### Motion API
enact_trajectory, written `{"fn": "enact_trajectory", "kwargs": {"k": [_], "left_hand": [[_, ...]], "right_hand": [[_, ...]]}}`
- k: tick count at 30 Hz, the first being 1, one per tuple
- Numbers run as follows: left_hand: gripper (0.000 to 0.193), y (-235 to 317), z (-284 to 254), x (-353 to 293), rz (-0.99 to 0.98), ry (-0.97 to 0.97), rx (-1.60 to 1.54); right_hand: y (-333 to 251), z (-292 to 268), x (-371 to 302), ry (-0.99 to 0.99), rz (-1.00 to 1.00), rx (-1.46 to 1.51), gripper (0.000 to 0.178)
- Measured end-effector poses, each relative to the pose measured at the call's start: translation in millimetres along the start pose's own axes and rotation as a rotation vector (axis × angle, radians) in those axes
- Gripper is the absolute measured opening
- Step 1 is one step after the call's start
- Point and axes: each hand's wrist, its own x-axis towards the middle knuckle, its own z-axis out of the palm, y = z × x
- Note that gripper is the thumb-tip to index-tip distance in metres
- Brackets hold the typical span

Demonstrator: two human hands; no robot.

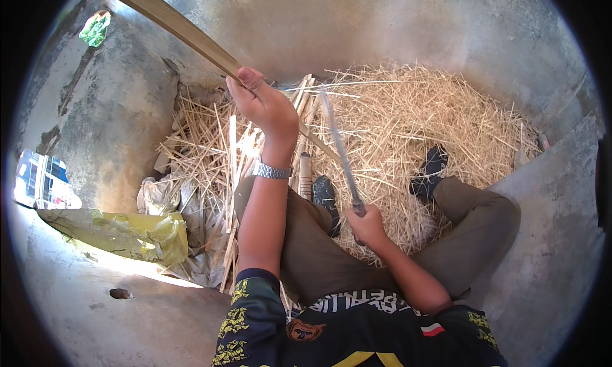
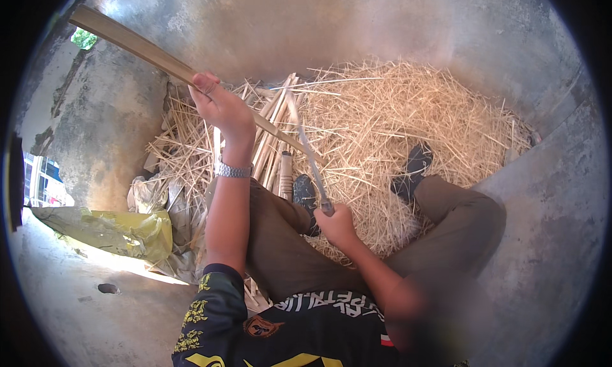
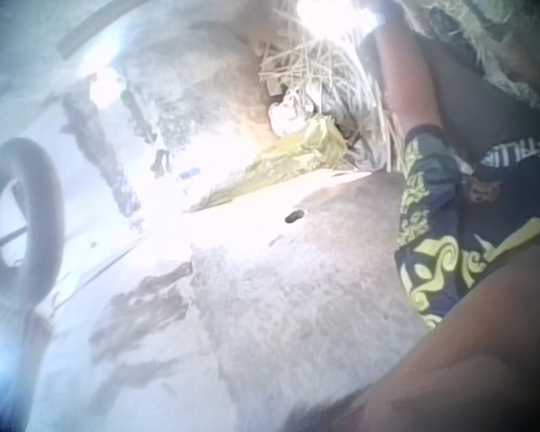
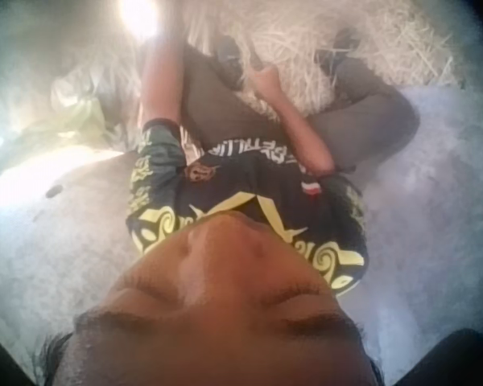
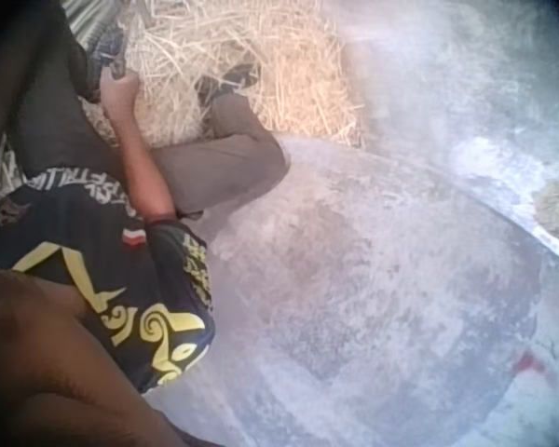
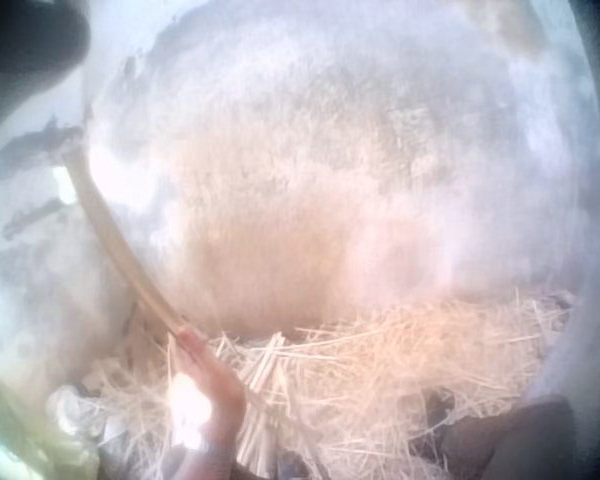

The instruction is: The person sits on the floor and uses a knife to split long bamboo poles into thin strips. They hold the bamboo with one hand and use the knife to shave and split the material, creating a pile of thin bamboo strips.

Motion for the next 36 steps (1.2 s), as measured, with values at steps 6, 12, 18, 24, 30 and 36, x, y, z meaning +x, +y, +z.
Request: {"fn": "enact_trajectory", "kwargs": {"k": [6,12,18,24,30,36], "left_hand": [[0.042,-4,-3,0,-0.019,0.021,-0.026],[0.043,-6,2,-3,0.005,0.002,-0.024],[0.048,-8,-1,1,0.004,0.014,-0.028],[0.051,-4,2,-5,-0.031,-0.003,0.006],[0.05,-5,0,1,-0.053,0.029,-0.037],[0.049,-5,3,-6,-0.052,0.006,-0.059]], "right_hand": [[-15,-3,-7,0.133,-0.154,-0.15,0.03],[-10,-4,-2,0.074,-0.169,-0.133,0.028],[-30,-6,-13,0.066,-0.186,-0.24,0.025],[-27,-4,-12,0.08,-0.207,-0.13,0.025],[-37,-14,-11,0.121,-0.184,-0.276,0.025],[-29,-7,-12,0.201,-0.411,-0.162,0.025]]}}
